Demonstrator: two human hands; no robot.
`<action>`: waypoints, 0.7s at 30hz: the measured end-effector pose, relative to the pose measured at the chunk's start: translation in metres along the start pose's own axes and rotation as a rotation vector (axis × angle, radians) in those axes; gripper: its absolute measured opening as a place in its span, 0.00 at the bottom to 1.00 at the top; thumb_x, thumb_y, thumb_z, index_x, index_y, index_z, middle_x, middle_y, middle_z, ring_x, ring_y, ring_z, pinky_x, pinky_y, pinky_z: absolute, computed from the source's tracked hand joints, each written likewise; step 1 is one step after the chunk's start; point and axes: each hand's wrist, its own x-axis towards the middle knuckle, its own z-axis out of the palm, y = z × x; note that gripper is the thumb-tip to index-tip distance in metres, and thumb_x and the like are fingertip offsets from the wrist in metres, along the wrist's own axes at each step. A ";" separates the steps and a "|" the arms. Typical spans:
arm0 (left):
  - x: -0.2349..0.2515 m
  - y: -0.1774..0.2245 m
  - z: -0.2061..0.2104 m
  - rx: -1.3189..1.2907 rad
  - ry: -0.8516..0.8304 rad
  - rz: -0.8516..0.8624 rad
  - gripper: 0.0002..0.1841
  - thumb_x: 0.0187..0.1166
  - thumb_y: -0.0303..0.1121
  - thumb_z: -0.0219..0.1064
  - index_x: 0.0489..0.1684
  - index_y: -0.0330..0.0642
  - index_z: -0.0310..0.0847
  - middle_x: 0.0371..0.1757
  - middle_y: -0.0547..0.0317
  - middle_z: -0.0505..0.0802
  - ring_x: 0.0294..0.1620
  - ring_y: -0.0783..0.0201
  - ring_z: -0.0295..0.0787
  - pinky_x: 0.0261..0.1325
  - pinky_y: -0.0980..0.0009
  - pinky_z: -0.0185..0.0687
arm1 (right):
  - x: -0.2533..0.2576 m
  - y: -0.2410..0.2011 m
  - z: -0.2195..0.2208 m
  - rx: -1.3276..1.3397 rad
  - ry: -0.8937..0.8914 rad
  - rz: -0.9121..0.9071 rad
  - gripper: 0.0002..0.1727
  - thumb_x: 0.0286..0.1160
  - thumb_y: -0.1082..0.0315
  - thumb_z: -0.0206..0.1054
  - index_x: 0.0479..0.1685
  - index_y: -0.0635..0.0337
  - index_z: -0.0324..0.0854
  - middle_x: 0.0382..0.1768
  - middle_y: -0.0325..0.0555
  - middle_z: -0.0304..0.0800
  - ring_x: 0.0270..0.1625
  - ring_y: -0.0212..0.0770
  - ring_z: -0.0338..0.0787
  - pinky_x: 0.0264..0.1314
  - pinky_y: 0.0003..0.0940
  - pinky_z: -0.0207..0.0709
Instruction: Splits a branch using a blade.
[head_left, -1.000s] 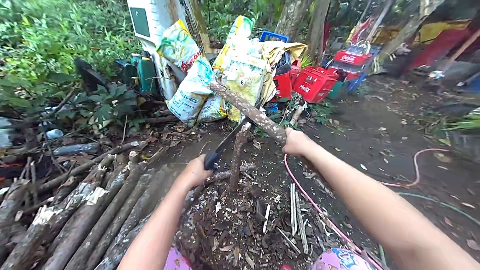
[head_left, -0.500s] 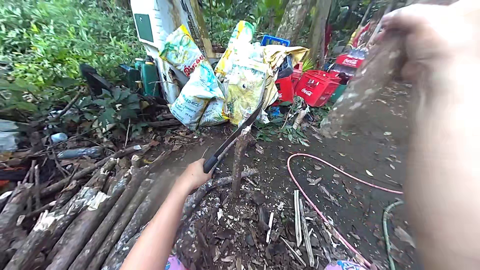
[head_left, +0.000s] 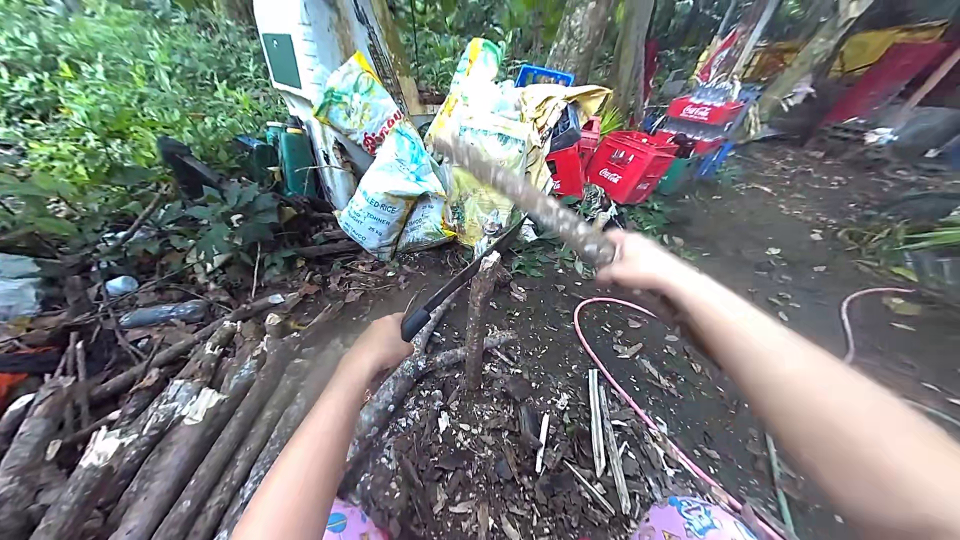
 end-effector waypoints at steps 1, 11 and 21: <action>0.001 0.001 0.000 -0.001 -0.003 0.003 0.26 0.78 0.30 0.72 0.74 0.34 0.74 0.60 0.34 0.88 0.61 0.39 0.88 0.66 0.39 0.80 | -0.007 -0.007 -0.026 0.051 0.117 -0.055 0.32 0.58 0.71 0.84 0.66 0.66 0.78 0.48 0.70 0.87 0.52 0.69 0.88 0.53 0.74 0.77; 0.006 0.001 0.004 0.018 0.003 -0.017 0.26 0.78 0.32 0.72 0.76 0.36 0.74 0.62 0.33 0.88 0.63 0.38 0.88 0.68 0.38 0.79 | -0.011 -0.045 0.014 0.425 0.541 -0.058 0.56 0.48 0.75 0.82 0.85 0.74 0.54 0.63 0.70 0.82 0.60 0.58 0.89 0.61 0.56 0.85; -0.028 -0.003 0.018 0.019 0.003 -0.123 0.28 0.80 0.35 0.71 0.77 0.35 0.71 0.66 0.33 0.87 0.68 0.37 0.86 0.70 0.37 0.78 | 0.019 -0.016 0.072 0.081 -0.119 0.022 0.33 0.57 0.70 0.84 0.67 0.65 0.78 0.51 0.69 0.88 0.55 0.68 0.88 0.56 0.71 0.79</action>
